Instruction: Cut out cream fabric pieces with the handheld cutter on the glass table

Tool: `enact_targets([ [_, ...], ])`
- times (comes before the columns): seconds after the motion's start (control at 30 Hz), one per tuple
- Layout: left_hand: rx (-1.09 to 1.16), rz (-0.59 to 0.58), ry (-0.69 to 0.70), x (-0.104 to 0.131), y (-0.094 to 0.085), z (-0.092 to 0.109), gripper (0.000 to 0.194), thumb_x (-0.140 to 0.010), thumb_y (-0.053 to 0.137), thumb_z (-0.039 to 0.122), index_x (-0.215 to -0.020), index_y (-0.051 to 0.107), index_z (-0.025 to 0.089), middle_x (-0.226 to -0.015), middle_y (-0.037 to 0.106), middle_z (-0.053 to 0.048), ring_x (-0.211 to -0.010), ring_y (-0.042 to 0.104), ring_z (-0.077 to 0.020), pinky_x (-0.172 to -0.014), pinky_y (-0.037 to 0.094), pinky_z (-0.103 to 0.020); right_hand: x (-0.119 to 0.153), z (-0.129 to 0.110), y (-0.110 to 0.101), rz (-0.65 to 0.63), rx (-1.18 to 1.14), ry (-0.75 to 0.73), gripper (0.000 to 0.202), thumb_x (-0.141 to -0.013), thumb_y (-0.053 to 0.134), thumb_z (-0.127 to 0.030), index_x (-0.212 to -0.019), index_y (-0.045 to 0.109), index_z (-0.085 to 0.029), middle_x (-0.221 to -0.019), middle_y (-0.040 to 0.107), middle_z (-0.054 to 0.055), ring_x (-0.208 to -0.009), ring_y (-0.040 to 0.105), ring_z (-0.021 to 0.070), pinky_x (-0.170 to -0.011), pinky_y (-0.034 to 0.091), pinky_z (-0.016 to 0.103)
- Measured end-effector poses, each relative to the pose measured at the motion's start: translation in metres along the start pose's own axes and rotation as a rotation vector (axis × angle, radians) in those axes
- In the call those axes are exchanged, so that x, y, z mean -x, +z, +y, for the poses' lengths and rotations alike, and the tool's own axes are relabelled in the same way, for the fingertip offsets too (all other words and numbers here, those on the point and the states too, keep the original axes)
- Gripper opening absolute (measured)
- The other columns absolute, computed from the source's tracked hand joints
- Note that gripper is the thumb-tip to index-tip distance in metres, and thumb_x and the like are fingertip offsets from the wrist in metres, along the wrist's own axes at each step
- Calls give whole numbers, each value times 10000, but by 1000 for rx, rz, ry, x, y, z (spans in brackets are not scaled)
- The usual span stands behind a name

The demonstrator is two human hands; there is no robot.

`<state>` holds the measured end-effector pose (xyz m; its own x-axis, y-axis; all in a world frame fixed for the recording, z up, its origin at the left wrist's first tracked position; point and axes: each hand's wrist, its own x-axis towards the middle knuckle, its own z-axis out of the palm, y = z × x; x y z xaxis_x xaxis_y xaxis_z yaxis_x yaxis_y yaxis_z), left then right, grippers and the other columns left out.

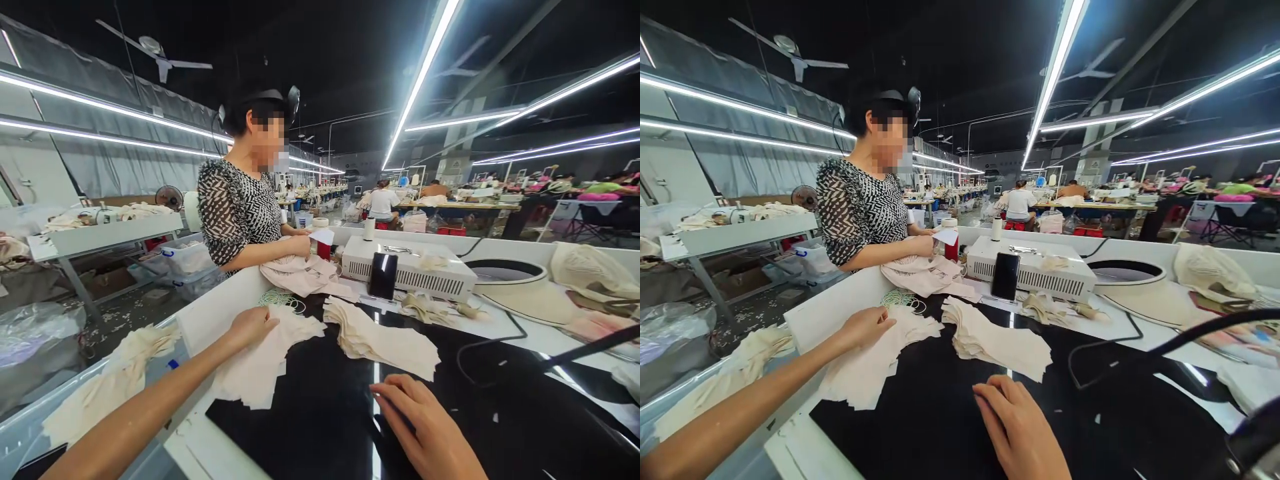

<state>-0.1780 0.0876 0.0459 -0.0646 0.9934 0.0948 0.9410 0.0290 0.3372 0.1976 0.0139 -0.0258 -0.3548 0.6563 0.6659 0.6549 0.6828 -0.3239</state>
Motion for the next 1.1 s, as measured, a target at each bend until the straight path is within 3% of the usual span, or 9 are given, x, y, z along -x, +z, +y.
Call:
enact_targets([
  [0.27,57,103,-31,12,6,-6,298,-1083,697,403,-1259,697,163,-1271,706,-96,-1110,710,-247,-977,621,-459,22,-24,8,-97,-186,31,325,-1126,518,-417,-1032,805,-298,-1047,766,69,-883,783,197,-792,650,276],
  [0.37,156,144,-36,15,-4,-8,246,-1070,691,406,-1095,684,161,-1068,694,-49,-970,681,-213,-895,591,-401,22,-31,12,-182,-296,53,324,-1118,528,-435,-1062,820,-305,-1056,782,74,-910,783,205,-827,643,286],
  [0.47,331,142,-5,24,-13,-1,316,-999,687,471,-889,552,207,-813,541,31,-818,576,-187,-781,484,-316,16,-42,13,-279,-454,188,293,-1073,597,-487,-1089,836,-319,-1069,800,65,-938,768,218,-872,624,302],
  [0.53,483,83,38,36,-15,13,424,-921,684,590,-857,474,228,-752,447,56,-764,519,-175,-716,405,-285,8,-52,12,-282,-645,428,349,-999,684,-589,-1134,836,-305,-1052,798,58,-890,723,217,-841,604,312],
  [0.6,636,-38,89,54,-13,31,531,-839,684,718,-895,478,232,-743,445,63,-740,504,-169,-679,362,-271,0,-62,12,-277,-922,680,594,-852,796,-725,-1223,813,-262,-1051,790,74,-893,685,225,-750,573,304],
  [0.7,814,-284,151,86,-5,62,641,-742,746,785,-922,519,214,-816,600,18,-757,555,-170,-689,392,-269,-8,-75,10,-312,-1124,810,803,-737,767,-894,-1152,802,-208,-1028,762,99,-862,659,208,-602,495,257],
  [0.83,1008,-516,136,117,7,90,687,-720,829,768,-974,541,198,-896,679,-14,-744,567,-145,-679,399,-254,-4,-84,0,-402,-1269,875,687,-724,848,-824,-882,777,-159,-737,638,15,-612,528,90,-545,413,206],
  [0.93,1091,-551,106,127,16,98,697,-748,859,728,-1100,590,190,-819,634,35,-682,505,-114,-627,345,-240,3,-87,-13,-432,-1312,907,623,-671,960,-714,-823,762,-143,-652,573,-27,-536,426,47,-506,349,192],
  [1.1,1105,-424,134,132,29,105,647,-860,779,672,-1256,607,190,-703,510,94,-639,416,-109,-605,306,-249,8,-95,-29,-460,-1348,924,613,-638,1007,-653,-908,802,-142,-694,577,-26,-555,394,41,-488,303,183],
])
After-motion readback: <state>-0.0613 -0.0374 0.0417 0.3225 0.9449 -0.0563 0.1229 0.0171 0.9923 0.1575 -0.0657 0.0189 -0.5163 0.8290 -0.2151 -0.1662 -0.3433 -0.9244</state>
